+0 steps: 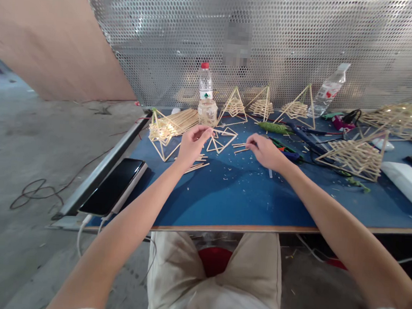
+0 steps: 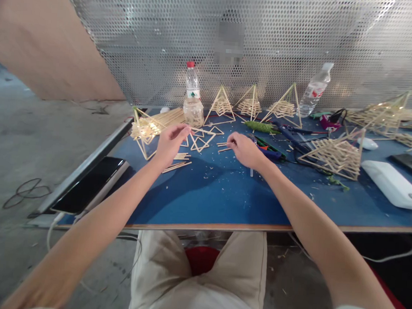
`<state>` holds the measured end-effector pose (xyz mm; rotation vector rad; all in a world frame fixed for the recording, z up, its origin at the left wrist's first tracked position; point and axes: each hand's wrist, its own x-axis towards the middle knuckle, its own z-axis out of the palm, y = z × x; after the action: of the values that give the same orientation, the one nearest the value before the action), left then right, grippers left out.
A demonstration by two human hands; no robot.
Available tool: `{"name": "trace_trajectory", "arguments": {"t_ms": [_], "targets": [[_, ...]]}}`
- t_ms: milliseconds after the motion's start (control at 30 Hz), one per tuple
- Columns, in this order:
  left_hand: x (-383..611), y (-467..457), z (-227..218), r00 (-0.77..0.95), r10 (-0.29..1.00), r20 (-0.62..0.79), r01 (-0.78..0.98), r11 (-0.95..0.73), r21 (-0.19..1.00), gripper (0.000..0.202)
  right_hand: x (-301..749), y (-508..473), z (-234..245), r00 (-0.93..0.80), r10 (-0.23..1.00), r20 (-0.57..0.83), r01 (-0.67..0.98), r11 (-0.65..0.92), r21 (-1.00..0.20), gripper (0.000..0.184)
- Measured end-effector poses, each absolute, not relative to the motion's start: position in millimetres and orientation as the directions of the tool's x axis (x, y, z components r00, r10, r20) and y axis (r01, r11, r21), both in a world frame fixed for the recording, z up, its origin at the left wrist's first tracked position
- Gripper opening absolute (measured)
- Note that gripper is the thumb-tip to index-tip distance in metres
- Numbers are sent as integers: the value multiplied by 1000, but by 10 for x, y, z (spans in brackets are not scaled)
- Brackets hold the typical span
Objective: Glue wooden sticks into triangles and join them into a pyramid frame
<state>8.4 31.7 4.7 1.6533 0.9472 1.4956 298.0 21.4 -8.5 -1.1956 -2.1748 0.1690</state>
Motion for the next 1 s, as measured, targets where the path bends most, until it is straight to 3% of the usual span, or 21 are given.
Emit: {"name": "trace_trajectory", "arguments": {"t_ms": [100, 300, 567, 733, 1000], "targets": [[87, 306, 49, 82, 869, 488, 64, -493, 868, 34, 3033, 183, -14, -270, 808, 523, 686, 543, -485, 19], [82, 304, 44, 55, 877, 477, 61, -479, 876, 33, 3009, 106, 12, -293, 797, 528, 594, 585, -552, 25], [70, 345, 19, 42, 884, 465, 41, -467, 883, 33, 2955, 120, 1, -610, 736, 293, 567, 664, -487, 31], [74, 334, 33, 47, 884, 465, 23, -467, 884, 36, 2882, 91, -14, -606, 740, 290, 559, 657, -507, 28], [58, 342, 28, 23, 882, 470, 39, -471, 881, 35, 2894, 60, 1, -580, 768, 271, 573, 622, -534, 43]]}}
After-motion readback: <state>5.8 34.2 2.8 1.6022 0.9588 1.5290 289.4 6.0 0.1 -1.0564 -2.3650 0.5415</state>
